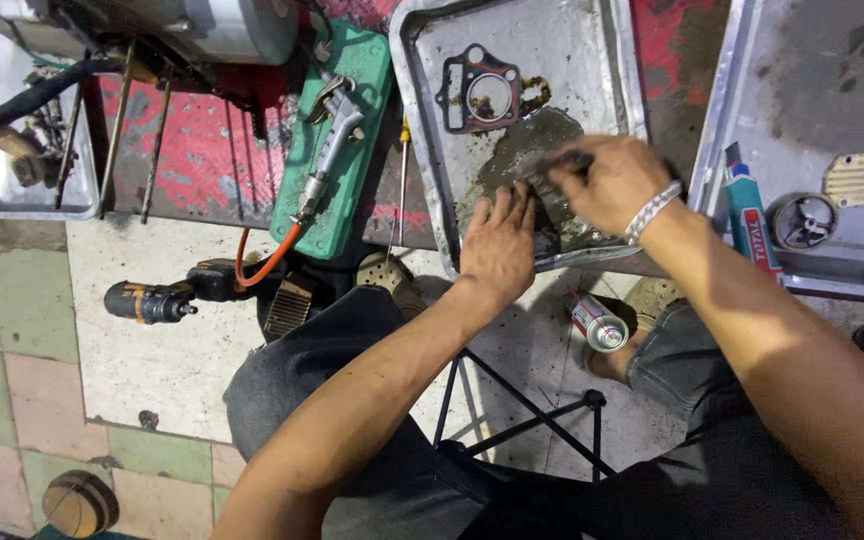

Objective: The person scrubs a metal gear with a brush and solvent in a tray, then rinses it in a bucket of water and dries it with a cloth. They then use a screwdriver to clean the center of the gear and inspect a gasket.

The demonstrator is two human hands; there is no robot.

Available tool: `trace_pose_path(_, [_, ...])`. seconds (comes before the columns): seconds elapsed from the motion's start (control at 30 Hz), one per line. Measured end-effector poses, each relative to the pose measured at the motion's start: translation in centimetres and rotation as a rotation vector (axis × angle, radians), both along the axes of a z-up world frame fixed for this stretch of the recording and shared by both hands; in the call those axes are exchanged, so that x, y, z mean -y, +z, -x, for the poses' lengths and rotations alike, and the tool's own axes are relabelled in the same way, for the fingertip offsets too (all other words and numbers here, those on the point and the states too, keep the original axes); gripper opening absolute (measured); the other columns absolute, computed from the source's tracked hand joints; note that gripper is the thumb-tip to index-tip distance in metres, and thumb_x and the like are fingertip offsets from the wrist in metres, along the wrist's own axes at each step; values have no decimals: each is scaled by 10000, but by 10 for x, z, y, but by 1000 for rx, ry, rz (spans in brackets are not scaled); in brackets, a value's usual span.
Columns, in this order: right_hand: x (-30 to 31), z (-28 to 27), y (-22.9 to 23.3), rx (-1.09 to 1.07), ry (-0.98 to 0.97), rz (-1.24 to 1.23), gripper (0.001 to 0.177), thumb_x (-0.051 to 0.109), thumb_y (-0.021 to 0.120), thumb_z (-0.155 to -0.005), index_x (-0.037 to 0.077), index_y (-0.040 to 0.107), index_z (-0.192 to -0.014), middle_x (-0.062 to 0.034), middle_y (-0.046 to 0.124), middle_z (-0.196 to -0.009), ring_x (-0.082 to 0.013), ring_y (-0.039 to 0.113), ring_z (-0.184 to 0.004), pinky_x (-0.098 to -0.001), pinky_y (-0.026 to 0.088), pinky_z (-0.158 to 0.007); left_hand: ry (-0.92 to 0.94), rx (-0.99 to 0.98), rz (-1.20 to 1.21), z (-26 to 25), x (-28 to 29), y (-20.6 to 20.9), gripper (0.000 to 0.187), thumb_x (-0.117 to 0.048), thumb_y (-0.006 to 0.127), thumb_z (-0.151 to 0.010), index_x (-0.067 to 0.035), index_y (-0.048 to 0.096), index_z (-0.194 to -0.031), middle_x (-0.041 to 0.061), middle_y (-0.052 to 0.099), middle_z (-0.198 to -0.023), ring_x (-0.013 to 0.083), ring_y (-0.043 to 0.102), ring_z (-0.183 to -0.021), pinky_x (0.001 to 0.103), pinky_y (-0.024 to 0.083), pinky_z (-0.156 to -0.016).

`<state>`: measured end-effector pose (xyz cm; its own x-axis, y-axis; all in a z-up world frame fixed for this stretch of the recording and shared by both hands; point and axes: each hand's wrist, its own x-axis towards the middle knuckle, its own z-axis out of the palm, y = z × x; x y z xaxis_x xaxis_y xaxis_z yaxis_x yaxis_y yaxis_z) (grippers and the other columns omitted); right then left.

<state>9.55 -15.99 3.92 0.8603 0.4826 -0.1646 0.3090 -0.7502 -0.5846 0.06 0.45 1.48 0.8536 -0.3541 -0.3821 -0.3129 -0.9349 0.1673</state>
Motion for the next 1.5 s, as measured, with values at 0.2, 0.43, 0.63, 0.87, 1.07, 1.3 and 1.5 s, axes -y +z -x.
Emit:
trace_pose_path(0.2, [-6,0,-5,-12,24,59,187,235,737,-939,111,781,-1073,-117,766,-999,-288,727,-784,-403,589,-748,2,-68,-31,1,0,6,717,-206,543,-854,34,387,-1512,142,363,-1600,296,333,-1427,420,271,-1128])
trace_pose_path(0.43, [-19,3,-10,169,141,-27,135,190,763,-946,126,803,-1057,-128,776,-1056,-286,731,-786,-386,584,-746,-34,-109,-78,-2,0,10,740,-218,534,-854,40,364,-1526,135,343,-1618,257,370,-1379,390,269,-1124])
trace_pose_path(0.63, [-15,-5,-6,186,125,-126,155,155,729,-1002,124,774,-1147,-106,776,-1129,-260,752,-893,-364,606,-831,17,-38,-21,-1,-1,11,720,-215,533,-853,20,376,-1514,128,376,-1585,260,386,-1369,399,267,-1128])
trace_pose_path(0.87, [-14,-6,3,-6,-44,-18,178,176,737,-942,93,794,-1088,-153,767,-963,-286,745,-801,-381,588,-746,26,-38,-4,0,-3,10,734,-217,544,-845,45,386,-1512,136,389,-1584,258,404,-1346,393,280,-1110])
trace_pose_path(1.07, [-6,2,-6,30,-34,15,181,190,749,-917,65,792,-1041,-156,772,-923,-286,744,-760,-380,594,-735,20,-63,-2,0,-3,9,736,-224,558,-835,37,406,-1506,135,384,-1587,258,398,-1354,391,276,-1111])
trace_pose_path(1.3, [-14,9,1,-106,-84,90,182,196,713,-946,84,783,-1071,-133,767,-881,-263,730,-690,-371,590,-651,19,-78,-14,0,0,8,719,-216,551,-844,25,407,-1507,122,365,-1604,253,382,-1376,394,270,-1123])
trace_pose_path(1.5, [-18,11,-4,35,-59,24,182,216,742,-944,74,792,-1045,-133,763,-841,-251,711,-692,-378,578,-652,0,-98,-41,-2,-4,12,739,-228,534,-843,38,382,-1516,135,347,-1607,262,370,-1376,389,273,-1103])
